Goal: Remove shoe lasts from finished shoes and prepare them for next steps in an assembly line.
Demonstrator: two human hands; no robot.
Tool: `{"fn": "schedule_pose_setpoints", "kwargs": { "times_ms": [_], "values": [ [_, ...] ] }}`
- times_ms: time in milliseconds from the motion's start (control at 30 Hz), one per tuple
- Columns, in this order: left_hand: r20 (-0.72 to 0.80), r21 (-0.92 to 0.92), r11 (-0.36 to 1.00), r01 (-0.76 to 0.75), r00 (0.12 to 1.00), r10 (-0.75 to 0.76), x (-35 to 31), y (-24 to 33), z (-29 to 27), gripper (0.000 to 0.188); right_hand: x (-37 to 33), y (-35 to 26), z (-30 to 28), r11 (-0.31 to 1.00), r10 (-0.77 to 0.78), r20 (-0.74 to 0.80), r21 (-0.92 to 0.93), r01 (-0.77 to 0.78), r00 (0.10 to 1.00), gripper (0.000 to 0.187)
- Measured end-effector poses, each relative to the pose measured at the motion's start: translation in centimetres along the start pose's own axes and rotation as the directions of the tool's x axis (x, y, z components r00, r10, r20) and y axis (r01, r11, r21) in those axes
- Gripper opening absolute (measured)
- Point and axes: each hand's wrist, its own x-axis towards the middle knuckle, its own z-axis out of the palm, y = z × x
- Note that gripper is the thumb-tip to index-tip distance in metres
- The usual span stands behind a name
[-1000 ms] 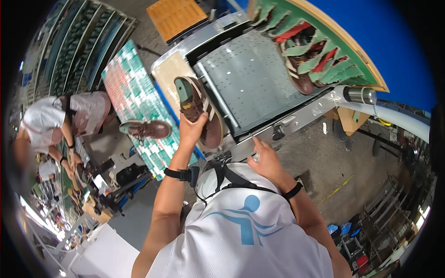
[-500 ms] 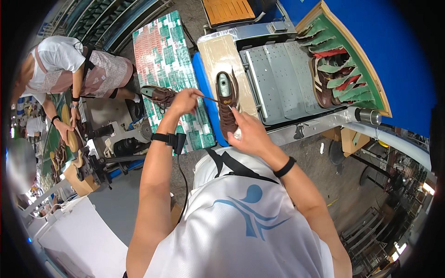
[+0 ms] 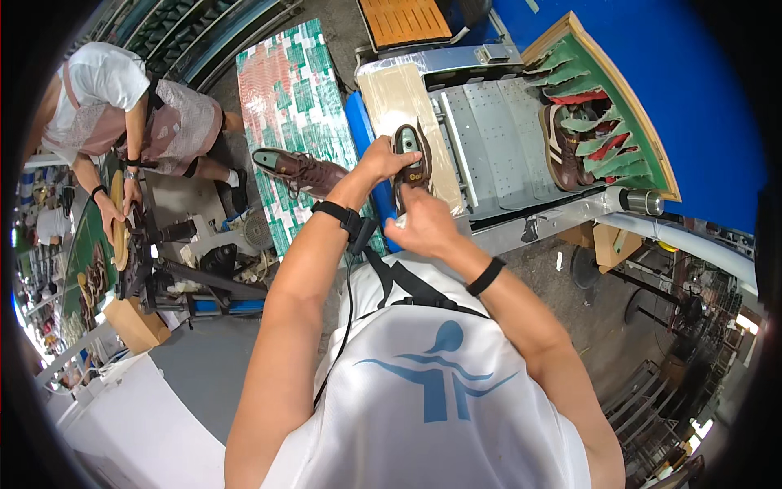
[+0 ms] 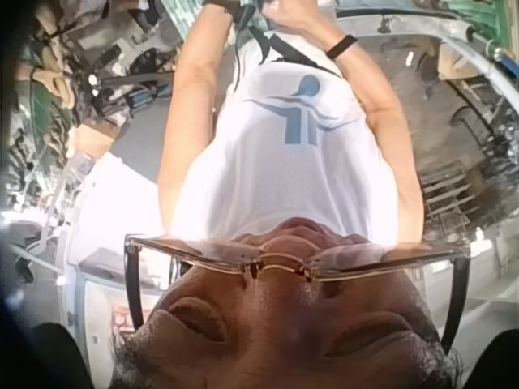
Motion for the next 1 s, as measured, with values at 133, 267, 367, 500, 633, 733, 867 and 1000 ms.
{"fn": "schedule_pose_setpoints", "kwargs": {
  "times_ms": [133,267,367,500,633,733,867,1000],
  "values": [
    [-0.102,-0.004,0.999,-0.038,0.994,0.037,0.2,-0.5,1.0,0.063,-1.9,-2.2,3.4,0.966,-0.257,0.157,0.054,0.252,0.953,0.071],
    [-0.214,0.045,0.995,-0.086,0.972,0.093,1.9,-3.0,1.1,0.072,-3.1,-0.5,0.1,0.968,-0.205,0.134,0.175,0.18,0.97,0.071],
    [-0.104,-0.16,0.983,-0.092,0.992,0.076,2.6,-3.7,1.6,0.091,-3.8,1.4,-1.2,0.98,-0.013,-0.051,0.199,0.023,0.999,0.073],
    [-0.232,-0.028,1.0,0.011,0.973,-0.017,3.1,-1.5,4.2,0.106,-2.3,3.4,-0.9,0.992,0.045,-0.208,0.125,-0.019,0.977,0.076],
    [-0.39,0.229,0.963,0.14,0.92,-0.041,3.2,-1.1,4.7,0.097,-3.0,4.0,-0.8,0.997,-0.068,-0.13,-0.045,0.062,0.989,0.079],
    [-0.39,0.26,0.958,0.122,0.921,-0.012,3.5,-2.0,4.9,0.094,-3.5,3.1,-1.4,0.989,-0.099,-0.106,-0.117,0.087,0.989,0.083],
    [-0.394,0.265,0.958,0.113,0.919,0.0,3.8,-1.3,5.1,0.091,-2.7,2.9,-1.9,0.968,-0.153,-0.135,-0.22,0.121,0.979,0.074],
    [-0.407,0.273,0.955,0.115,0.914,0.006,3.7,-1.5,5.3,0.09,-1.1,5.5,-2.6,0.975,-0.004,-0.089,-0.22,-0.016,0.996,0.048]
  ]
}}
